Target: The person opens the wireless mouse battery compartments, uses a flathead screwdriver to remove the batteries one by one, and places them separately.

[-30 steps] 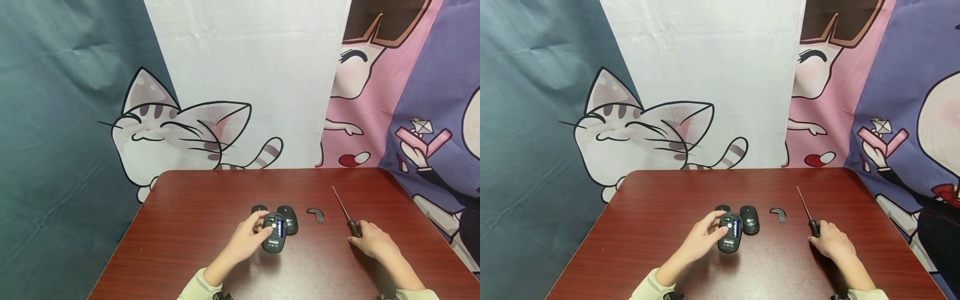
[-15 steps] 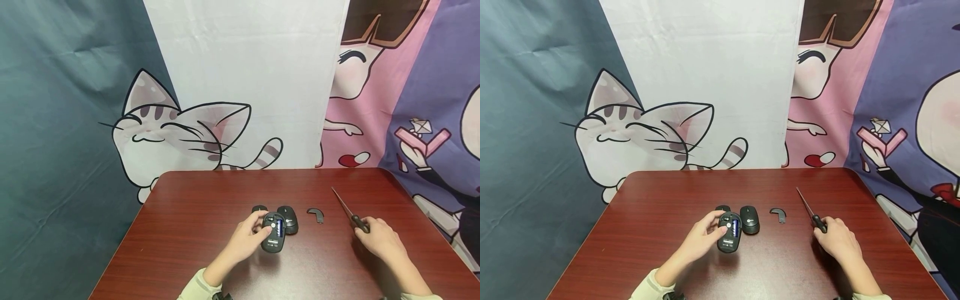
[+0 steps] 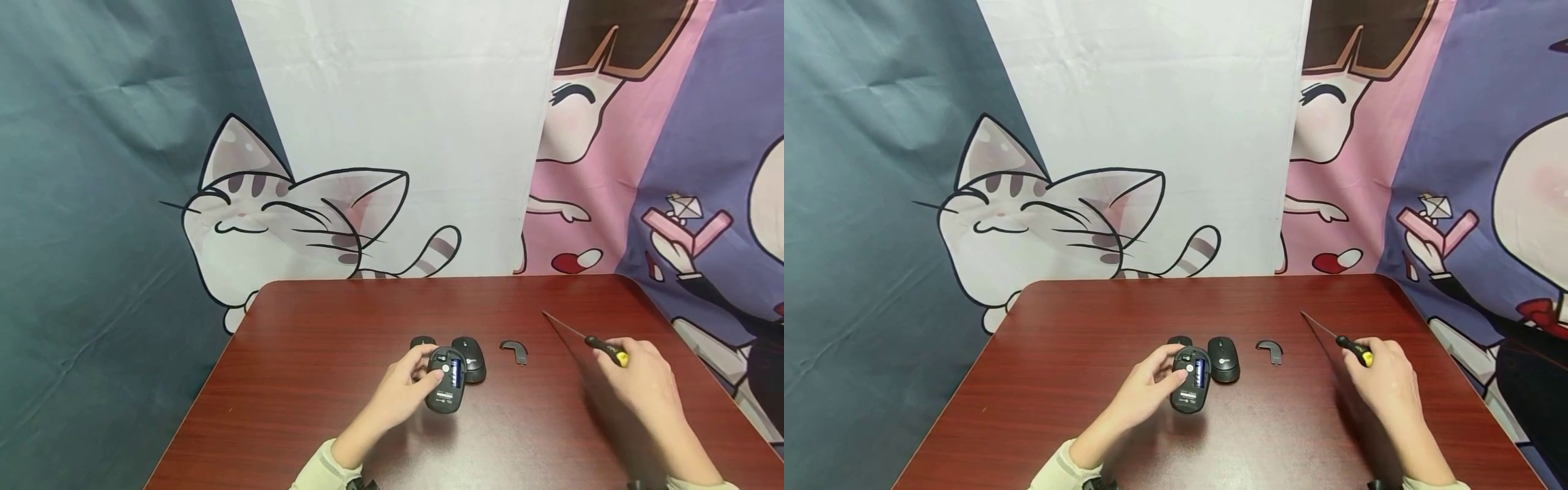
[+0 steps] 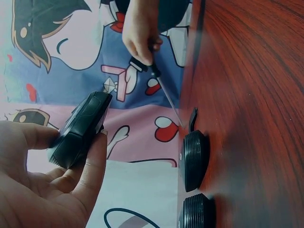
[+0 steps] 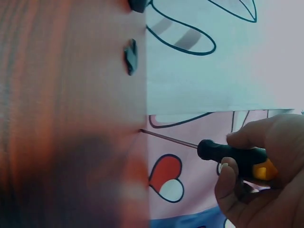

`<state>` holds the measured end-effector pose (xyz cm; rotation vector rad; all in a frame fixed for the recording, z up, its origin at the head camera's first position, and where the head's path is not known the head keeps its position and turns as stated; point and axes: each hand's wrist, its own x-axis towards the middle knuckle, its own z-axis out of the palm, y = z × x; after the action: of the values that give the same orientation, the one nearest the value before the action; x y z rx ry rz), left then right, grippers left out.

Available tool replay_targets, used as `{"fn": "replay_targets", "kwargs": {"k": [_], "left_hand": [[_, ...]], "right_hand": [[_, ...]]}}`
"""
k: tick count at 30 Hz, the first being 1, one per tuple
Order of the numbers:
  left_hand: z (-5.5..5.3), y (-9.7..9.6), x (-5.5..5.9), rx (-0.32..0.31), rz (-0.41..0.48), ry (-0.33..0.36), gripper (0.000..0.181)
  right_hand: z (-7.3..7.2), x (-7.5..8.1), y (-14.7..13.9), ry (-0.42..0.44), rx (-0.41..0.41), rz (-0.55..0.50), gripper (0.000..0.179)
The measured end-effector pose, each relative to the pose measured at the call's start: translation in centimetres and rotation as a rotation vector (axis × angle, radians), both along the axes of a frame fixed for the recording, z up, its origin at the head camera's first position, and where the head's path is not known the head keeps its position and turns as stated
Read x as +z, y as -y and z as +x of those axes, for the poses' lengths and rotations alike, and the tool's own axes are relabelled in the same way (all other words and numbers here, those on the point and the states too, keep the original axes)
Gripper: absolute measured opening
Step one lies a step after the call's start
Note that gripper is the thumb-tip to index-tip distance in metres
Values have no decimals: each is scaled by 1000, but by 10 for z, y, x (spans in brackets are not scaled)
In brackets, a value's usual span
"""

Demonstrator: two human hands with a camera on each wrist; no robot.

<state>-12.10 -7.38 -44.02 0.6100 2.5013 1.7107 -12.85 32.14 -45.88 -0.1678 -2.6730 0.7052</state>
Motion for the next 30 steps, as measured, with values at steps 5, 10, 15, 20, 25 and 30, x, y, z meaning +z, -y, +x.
{"fn": "replay_targets", "kwargs": {"k": [5,10,15,20,25,30], "left_hand": [[0,0,0,-5,12,8,38],[0,-1,1,-20,39,34,39],[-1,-1,-1,-24,61,57,38],[-1,0,-1,-12,42,57,37],[-3,2,-1,-8,21,41,37],[-6,5,-3,-7,-20,21,37]], "right_hand": [[0,14,0,-143,-33,-37,32],[3,33,3,-246,-111,-113,36],[10,52,3,-224,-188,-230,41],[16,68,8,-208,-128,-451,25],[16,80,18,-336,8,-879,23],[15,91,27,-534,133,-1231,23]]}}
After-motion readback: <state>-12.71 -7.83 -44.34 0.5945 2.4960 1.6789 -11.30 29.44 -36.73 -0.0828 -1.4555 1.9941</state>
